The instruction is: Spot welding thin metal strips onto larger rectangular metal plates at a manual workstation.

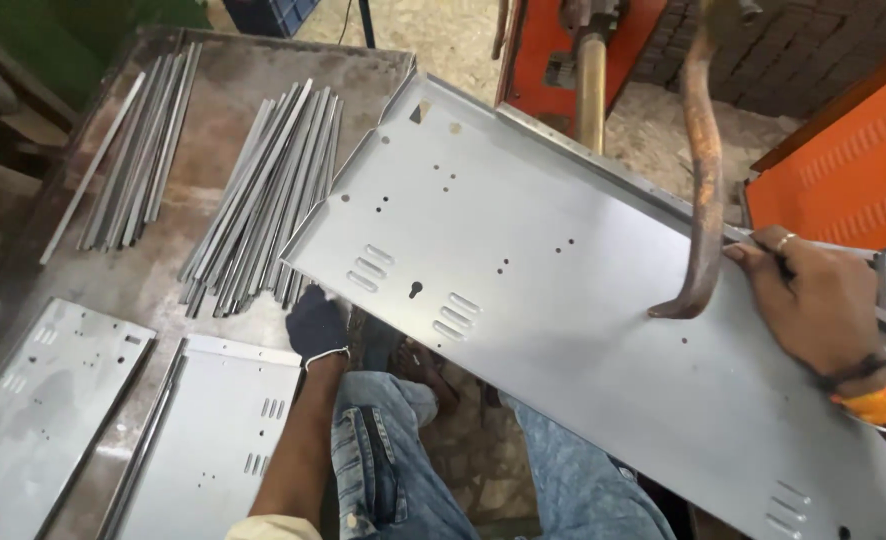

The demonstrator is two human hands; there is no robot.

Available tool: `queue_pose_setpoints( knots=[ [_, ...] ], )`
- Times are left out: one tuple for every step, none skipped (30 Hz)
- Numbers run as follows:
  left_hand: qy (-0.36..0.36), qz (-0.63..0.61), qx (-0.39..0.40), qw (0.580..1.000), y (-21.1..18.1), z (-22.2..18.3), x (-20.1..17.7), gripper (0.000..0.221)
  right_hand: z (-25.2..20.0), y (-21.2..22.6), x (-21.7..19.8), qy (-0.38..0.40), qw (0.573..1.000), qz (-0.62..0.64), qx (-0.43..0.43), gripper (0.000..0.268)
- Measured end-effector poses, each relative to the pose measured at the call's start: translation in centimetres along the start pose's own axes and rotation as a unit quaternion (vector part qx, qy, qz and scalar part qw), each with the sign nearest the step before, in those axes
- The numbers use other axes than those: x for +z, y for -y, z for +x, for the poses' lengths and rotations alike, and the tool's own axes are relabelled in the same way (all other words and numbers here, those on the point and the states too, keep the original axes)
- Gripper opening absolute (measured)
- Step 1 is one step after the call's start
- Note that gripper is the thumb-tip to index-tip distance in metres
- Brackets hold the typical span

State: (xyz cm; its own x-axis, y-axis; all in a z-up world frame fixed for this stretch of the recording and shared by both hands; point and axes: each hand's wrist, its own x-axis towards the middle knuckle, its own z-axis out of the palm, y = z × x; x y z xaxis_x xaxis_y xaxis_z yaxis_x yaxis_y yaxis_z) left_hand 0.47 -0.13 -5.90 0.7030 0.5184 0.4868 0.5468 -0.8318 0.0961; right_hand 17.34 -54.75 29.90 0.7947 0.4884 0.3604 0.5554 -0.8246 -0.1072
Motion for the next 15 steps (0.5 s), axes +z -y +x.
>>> queue_pose_setpoints(
  knots=[
    [-0.001, -0.003, 0.007, 1.0, -0.2, 0.3, 0.2, 0.021, 0.1, 0.4, -0.3, -0.002, 1.0, -0.002, 0.007, 0.025],
    [-0.026, 0.017, -0.029, 0.999, -0.4, 0.6, 0.3, 0.024, 0.3, 0.7, -0.6, -0.005, 1.0, 0.012, 0.002, 0.025],
    [-0.049, 0.037, -0.065, 0.996, -0.7, 0.7, 0.6, 0.03, 0.4, 1.0, -0.9, -0.006, 1.0, 0.025, -0.003, 0.026],
    [-0.049, 0.033, -0.059, 0.997, -1.4, 1.1, -1.1, 0.03, 0.3, 1.1, -1.1, -0.008, 1.0, 0.022, 0.004, 0.026],
    [0.009, 0.017, -0.132, 0.991, -2.0, 1.9, -2.7, 0.027, 0.6, 1.2, -1.1, -0.012, 1.0, 0.026, 0.003, 0.026],
    [0.067, 0.002, -0.203, 0.977, -2.5, 2.6, -4.3, 0.027, 0.9, 1.4, -1.2, -0.017, 0.999, 0.03, 0.002, 0.026],
    [0.067, 0.001, -0.198, 0.978, -2.3, 2.3, -4.7, 0.027, 0.9, 1.5, -1.3, -0.018, 0.999, 0.03, 0.006, 0.026],
    [0.065, 0.005, -0.187, 0.98, -2.1, 2.1, -5.1, 0.025, 0.9, 1.7, -1.4, -0.027, 0.999, 0.045, -0.008, 0.028],
    [0.062, 0.007, -0.177, 0.982, -2.1, 1.9, -5.4, 0.024, 1.2, 1.7, -1.6, -0.036, 0.997, 0.059, -0.023, 0.03],
    [0.061, 0.005, -0.173, 0.983, -1.9, 1.5, -5.2, 0.024, 1.2, 1.4, -1.5, -0.038, 0.997, 0.057, -0.02, 0.03],
    [0.052, 0.004, -0.165, 0.985, -1.7, 1.2, -5.0, 0.023, 1.2, 1.1, -1.4, -0.027, 0.998, 0.052, -0.017, 0.029],
    [0.043, 0.003, -0.156, 0.987, -1.5, 0.9, -4.9, 0.021, 1.2, 0.9, -1.3, -0.016, 0.999, 0.048, -0.014, 0.029],
    [0.042, 0.001, -0.152, 0.987, 1.0, -1.0, -1.8, 0.021, 1.3, 1.0, -1.4, -0.018, 0.999, 0.046, -0.01, 0.029],
    [0.057, -0.137, -0.191, 0.97, 3.6, -2.8, 1.4, 0.022, 1.3, 1.0, -1.6, -0.007, 0.998, 0.064, -0.011, 0.028],
    [0.069, -0.275, -0.225, 0.932, 5.9, -4.0, 4.7, 0.023, 1.6, 1.0, -1.8, 0.0, 0.997, 0.081, -0.014, 0.027]
  ],
)
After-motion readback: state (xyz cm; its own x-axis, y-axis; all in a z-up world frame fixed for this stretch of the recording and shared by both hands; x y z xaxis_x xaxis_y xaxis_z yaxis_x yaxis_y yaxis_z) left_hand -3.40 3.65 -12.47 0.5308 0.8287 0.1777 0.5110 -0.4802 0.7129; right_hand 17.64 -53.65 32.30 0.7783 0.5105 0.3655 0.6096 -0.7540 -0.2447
